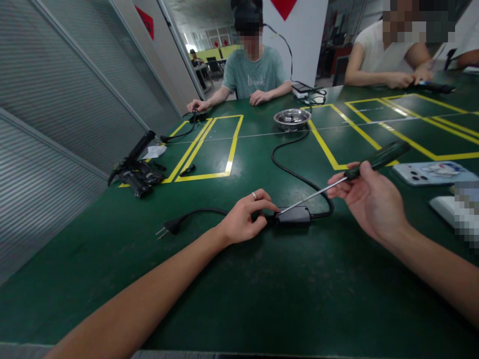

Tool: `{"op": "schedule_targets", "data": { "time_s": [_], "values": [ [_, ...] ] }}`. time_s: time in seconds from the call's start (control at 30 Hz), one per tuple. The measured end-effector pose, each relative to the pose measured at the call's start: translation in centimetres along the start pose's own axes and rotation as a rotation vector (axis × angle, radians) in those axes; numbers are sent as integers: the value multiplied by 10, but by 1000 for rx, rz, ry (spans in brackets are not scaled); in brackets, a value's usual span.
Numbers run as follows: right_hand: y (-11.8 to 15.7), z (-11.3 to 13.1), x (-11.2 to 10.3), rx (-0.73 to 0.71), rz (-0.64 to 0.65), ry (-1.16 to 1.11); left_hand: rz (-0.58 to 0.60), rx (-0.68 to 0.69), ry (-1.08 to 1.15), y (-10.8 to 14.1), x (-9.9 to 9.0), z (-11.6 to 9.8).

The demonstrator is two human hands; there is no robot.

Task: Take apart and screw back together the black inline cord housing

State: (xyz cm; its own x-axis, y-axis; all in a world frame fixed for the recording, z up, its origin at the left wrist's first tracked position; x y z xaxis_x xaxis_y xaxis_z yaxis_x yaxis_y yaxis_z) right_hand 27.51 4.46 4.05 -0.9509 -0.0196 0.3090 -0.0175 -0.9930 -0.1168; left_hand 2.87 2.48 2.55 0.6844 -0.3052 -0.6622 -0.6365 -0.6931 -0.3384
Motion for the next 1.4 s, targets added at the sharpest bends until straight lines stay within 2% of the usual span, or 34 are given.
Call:
{"op": "schedule_targets", "data": {
  "time_s": [0.6,1.4],
  "values": [
    [0,0,1,14,1,-7,2,-9,-41,1,2,0],
    [0,-4,-2,23,15,16,36,14,35,1,3,-10]
  ]
}}
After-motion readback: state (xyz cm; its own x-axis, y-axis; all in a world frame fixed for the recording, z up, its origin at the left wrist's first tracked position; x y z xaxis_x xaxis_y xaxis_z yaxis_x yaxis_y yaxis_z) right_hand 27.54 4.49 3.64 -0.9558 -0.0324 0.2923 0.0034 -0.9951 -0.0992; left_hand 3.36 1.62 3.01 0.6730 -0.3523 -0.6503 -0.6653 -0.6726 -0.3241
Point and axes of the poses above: each hand's wrist, its own y-axis away from the middle knuckle, its own x-axis out of the palm, z = x × y, the point moved 5 cm from there along -y, towards the middle knuckle, and after that the axes turned 7 degrees about y, right-handed, at the moved point
